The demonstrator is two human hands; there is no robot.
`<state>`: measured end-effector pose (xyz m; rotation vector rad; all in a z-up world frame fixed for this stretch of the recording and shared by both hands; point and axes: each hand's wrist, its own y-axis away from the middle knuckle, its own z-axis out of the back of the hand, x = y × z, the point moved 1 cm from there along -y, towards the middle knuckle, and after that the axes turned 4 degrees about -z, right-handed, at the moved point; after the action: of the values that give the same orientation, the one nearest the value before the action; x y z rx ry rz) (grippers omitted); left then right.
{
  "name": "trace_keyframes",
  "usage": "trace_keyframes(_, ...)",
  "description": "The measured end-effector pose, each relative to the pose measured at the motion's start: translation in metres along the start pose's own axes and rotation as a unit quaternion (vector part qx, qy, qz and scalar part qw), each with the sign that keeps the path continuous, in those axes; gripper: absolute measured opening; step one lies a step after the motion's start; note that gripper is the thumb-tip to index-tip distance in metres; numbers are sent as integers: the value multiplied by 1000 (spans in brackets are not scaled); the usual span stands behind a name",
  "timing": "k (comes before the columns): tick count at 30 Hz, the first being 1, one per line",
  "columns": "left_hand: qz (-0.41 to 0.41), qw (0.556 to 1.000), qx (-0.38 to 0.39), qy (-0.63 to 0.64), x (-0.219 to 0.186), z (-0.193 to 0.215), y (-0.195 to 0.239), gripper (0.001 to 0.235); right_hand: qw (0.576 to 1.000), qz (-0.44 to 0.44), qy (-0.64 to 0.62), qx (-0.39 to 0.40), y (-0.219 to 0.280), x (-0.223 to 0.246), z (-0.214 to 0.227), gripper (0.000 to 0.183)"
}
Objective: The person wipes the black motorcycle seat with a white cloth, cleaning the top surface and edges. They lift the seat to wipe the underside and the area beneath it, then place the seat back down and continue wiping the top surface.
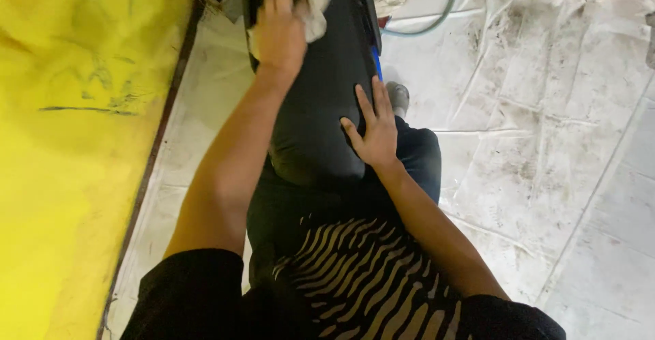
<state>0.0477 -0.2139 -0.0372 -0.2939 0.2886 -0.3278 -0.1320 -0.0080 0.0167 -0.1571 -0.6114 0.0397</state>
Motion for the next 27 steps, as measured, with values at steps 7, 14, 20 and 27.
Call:
trace_keyframes(7,-137,988,-66,11,-52,7,102,50,999,23,0,-31,5,-19,-12,61)
trace_keyframes(14,9,987,26,160,-100,49,177,68,993,73,87,-12,13,-22,-26,66)
trace_keyframes(20,379,754,-44,534,-105,111,142,47,974,134,173,61,19,-10,-27,64)
trace_keyframes(27,515,512,-277,629,-34,196,31,109,971,137,190,53,16,-2,-28,67)
